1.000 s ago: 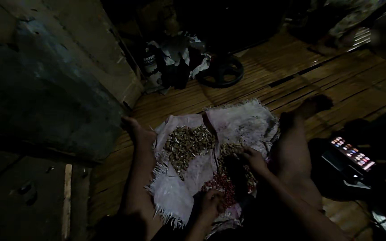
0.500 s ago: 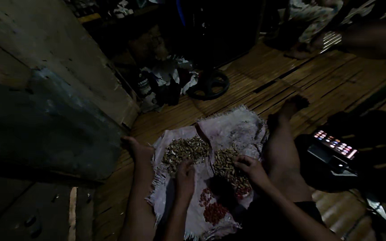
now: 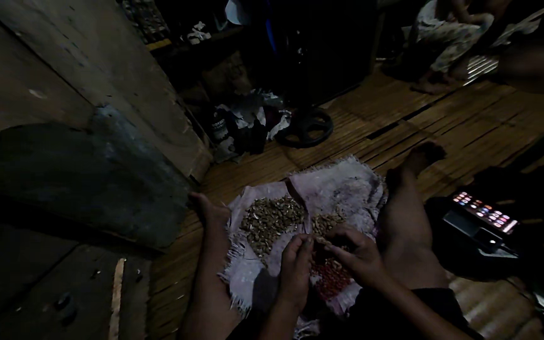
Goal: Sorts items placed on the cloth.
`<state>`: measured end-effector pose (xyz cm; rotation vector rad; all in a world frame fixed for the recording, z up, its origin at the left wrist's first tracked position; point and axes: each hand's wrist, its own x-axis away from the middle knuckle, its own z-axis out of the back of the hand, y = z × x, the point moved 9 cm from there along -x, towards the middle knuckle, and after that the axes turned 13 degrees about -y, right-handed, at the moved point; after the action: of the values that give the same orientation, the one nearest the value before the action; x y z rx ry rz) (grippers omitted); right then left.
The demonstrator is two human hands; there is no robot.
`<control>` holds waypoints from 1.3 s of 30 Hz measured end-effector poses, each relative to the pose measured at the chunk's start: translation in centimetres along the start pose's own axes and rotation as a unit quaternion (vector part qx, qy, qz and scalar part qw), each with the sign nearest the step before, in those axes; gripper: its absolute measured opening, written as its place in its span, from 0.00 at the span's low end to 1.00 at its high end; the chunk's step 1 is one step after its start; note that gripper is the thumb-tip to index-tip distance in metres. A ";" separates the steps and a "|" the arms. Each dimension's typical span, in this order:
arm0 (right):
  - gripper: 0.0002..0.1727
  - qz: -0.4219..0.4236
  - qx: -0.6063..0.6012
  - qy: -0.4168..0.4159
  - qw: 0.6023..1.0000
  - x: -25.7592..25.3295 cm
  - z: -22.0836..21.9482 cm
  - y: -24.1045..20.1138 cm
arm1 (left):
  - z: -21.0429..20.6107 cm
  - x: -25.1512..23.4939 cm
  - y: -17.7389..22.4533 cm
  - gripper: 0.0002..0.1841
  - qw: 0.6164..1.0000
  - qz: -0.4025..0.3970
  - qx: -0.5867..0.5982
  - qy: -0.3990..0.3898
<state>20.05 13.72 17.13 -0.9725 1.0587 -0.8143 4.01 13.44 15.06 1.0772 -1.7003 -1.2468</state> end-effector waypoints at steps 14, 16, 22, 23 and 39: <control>0.10 0.039 0.143 -0.036 0.988 -0.3 -1.3 -2.1 | 0.4 0.9 0.2 0.09 0.997 -0.035 -0.053 0.050; 0.11 0.018 0.162 -0.047 0.985 -0.1 -1.4 -1.8 | 0.3 1.3 0.3 0.09 0.996 -0.033 -0.057 0.057; 0.13 0.052 0.256 -0.095 0.961 0.6 -2.9 -3.1 | 0.7 2.0 -0.3 0.09 0.996 -0.014 -0.080 0.037; 0.15 0.058 0.265 -0.103 0.957 0.7 -3.2 -3.3 | 0.9 2.1 -0.4 0.09 0.995 -0.009 -0.097 0.038; 0.20 -0.119 0.130 -0.157 0.972 1.3 -5.0 -0.9 | 0.2 4.7 0.6 0.14 0.885 -0.053 -0.460 0.054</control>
<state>15.60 11.03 16.62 -0.9745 0.5539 -0.9322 2.00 9.22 16.02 0.6204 -0.7638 -1.7482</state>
